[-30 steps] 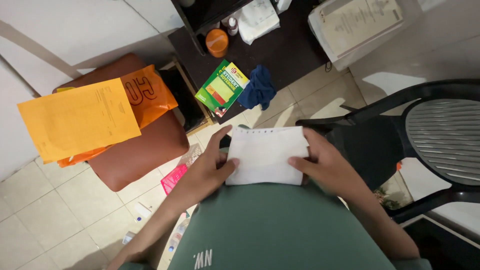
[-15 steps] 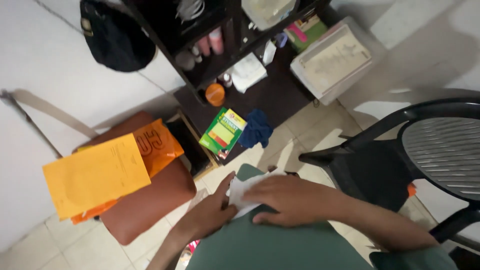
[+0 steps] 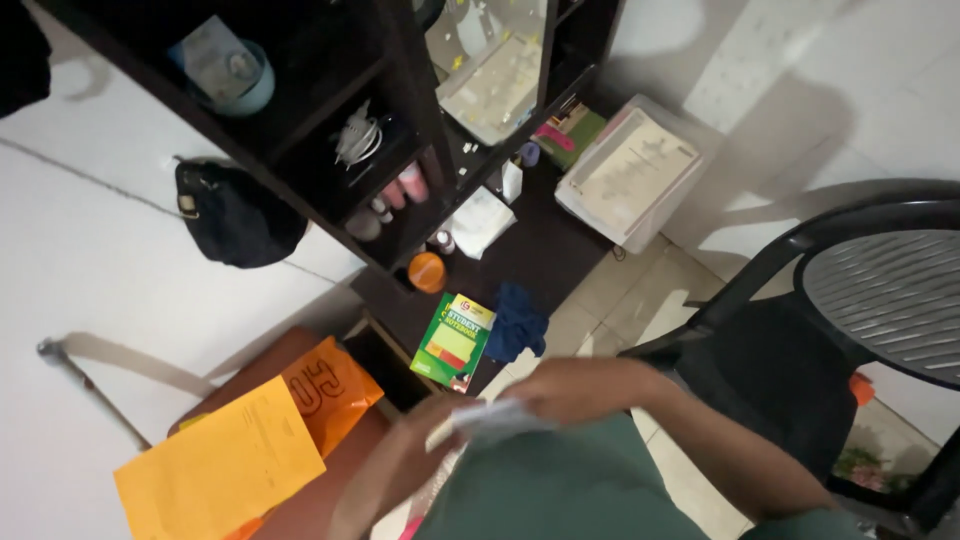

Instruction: The person is organizing various items including papers, folders, and books on a shelf and the floor, occasionally wiping surfaces.

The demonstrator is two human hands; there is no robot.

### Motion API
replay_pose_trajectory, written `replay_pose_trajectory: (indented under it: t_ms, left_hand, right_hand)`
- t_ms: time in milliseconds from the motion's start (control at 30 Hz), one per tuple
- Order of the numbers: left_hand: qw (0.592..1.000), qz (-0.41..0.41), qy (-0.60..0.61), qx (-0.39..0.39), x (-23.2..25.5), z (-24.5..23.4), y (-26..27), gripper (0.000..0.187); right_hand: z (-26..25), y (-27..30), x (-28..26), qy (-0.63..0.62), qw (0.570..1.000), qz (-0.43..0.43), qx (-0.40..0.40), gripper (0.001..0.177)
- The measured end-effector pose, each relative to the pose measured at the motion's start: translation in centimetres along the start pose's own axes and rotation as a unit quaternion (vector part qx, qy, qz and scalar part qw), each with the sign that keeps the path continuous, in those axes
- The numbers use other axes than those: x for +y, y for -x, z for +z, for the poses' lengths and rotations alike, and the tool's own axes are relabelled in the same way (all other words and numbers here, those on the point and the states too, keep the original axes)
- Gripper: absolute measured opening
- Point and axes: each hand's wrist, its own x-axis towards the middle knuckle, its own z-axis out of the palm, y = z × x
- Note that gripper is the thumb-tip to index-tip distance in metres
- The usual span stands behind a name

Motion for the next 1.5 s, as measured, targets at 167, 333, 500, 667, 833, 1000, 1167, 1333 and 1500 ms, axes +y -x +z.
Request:
replay_pose_trajectory:
  t_ms: [167,333,500,667,833,1000,1167,1333,1500]
  left_hand:
    - [0.98,-0.154,0.085,0.087,2.4,-2.1,-10.1,0.014]
    - [0.982,-0.001,0.041,0.183,9.6,-3.3,-18.2,0.038]
    - [0.973,0.045,0.056,0.217,11.6,-2.3,-26.5,0.033]
    - [0.956,0.035,0.035,0.291,15.1,-2.1,-33.8,0.034]
    - [0.906,-0.014,0.121,0.405,15.0,-1.1,-38.5,0.027]
    - [0.899,-0.05,0.118,0.419,16.6,0.0,-40.1,0.03]
    - [0.911,-0.002,0.11,0.398,15.2,-0.4,-40.6,0.03]
    - [0.893,0.013,0.203,0.401,13.3,-0.1,-40.7,0.036]
    - [0.863,-0.012,0.336,0.378,12.4,1.4,-39.8,0.045]
  right_hand:
    - [-5.5,4.0,3.3,-0.133,0.98,0.063,0.138,0.053]
    - [-13.2,7.2,5.1,-0.138,0.947,0.06,0.283,0.048]
    - [-20.4,9.4,8.4,-0.129,0.949,0.049,0.283,0.052]
    - [-26.2,12.2,10.9,-0.166,0.901,-0.019,0.4,0.053]
    - [-27.3,12.3,11.7,-0.329,0.799,-0.05,0.501,0.075]
    - [-28.9,12.6,13.9,-0.281,0.814,-0.026,0.508,0.055]
    - [-30.1,13.0,14.8,-0.279,0.818,-0.037,0.501,0.043]
    - [-30.8,12.8,15.0,-0.278,0.824,-0.045,0.491,0.033]
    - [-31.1,12.5,16.8,-0.302,0.823,-0.057,0.477,0.032]
